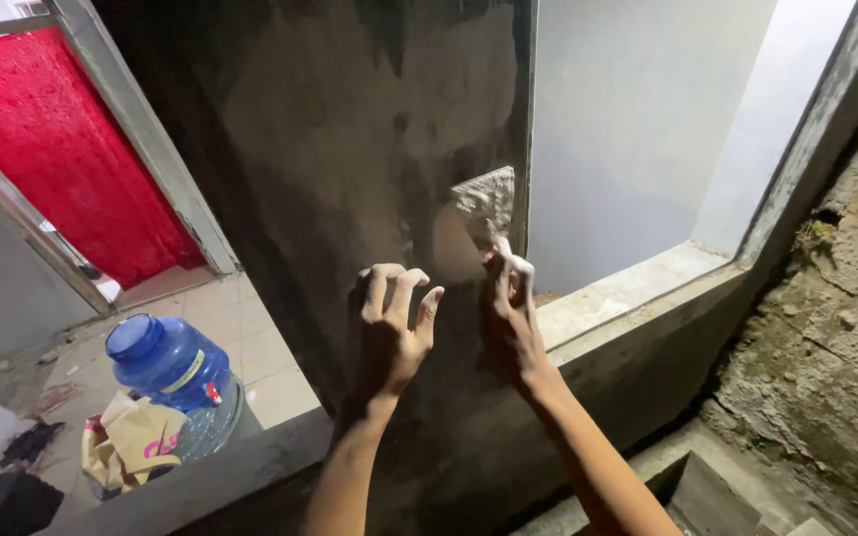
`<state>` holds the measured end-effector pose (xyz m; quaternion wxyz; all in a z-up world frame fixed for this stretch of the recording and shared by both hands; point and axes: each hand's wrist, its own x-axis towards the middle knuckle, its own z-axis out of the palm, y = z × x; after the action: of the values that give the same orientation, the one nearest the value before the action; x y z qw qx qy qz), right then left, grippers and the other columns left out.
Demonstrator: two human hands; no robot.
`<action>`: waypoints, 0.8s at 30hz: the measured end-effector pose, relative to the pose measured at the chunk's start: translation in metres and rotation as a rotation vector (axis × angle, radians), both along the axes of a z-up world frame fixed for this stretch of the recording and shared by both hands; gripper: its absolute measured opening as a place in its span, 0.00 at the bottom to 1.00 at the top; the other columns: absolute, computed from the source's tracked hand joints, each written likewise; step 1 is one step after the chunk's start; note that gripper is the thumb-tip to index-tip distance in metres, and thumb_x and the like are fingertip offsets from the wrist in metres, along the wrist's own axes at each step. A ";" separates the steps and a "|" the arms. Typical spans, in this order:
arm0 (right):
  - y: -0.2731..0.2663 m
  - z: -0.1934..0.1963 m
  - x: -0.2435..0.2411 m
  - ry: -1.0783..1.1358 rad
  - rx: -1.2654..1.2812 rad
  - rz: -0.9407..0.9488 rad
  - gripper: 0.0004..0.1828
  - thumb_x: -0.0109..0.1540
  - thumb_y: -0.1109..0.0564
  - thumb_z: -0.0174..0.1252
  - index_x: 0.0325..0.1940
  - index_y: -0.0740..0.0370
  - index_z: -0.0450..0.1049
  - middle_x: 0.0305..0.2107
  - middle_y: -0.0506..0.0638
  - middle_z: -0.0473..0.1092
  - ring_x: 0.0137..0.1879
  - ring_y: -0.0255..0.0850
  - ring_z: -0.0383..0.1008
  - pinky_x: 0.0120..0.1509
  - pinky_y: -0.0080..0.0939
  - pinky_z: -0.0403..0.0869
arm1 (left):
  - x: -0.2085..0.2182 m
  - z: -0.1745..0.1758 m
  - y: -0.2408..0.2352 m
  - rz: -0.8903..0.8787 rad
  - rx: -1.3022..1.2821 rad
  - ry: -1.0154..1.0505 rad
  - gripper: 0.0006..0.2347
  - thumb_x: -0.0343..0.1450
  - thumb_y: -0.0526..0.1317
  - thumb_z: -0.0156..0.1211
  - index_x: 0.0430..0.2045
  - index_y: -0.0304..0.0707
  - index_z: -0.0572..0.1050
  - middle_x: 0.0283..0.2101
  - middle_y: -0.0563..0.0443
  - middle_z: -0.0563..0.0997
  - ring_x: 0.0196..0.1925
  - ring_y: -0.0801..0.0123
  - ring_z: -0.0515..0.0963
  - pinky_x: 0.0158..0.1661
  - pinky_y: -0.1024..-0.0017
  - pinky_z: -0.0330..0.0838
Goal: The person mixes plaster in a bucket with a putty knife, applies the plaster onto a wall using the putty knife, and picks up a sanding tool.
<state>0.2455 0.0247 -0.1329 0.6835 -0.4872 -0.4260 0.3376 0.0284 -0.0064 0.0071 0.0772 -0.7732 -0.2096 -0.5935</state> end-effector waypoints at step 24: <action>0.020 -0.041 0.034 -0.487 0.303 -0.079 0.30 0.65 0.74 0.45 0.73 0.72 0.59 0.63 0.73 0.54 0.57 0.59 0.66 0.56 0.47 0.70 | 0.024 0.004 0.000 0.055 0.028 0.005 0.04 0.75 0.37 0.61 0.35 0.36 0.75 0.39 0.46 0.75 0.43 0.53 0.76 0.45 0.58 0.70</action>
<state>0.2799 0.0449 -0.1740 0.6386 -0.4624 -0.6041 0.1164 0.0527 -0.0061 0.0114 0.1049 -0.7674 -0.2223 -0.5922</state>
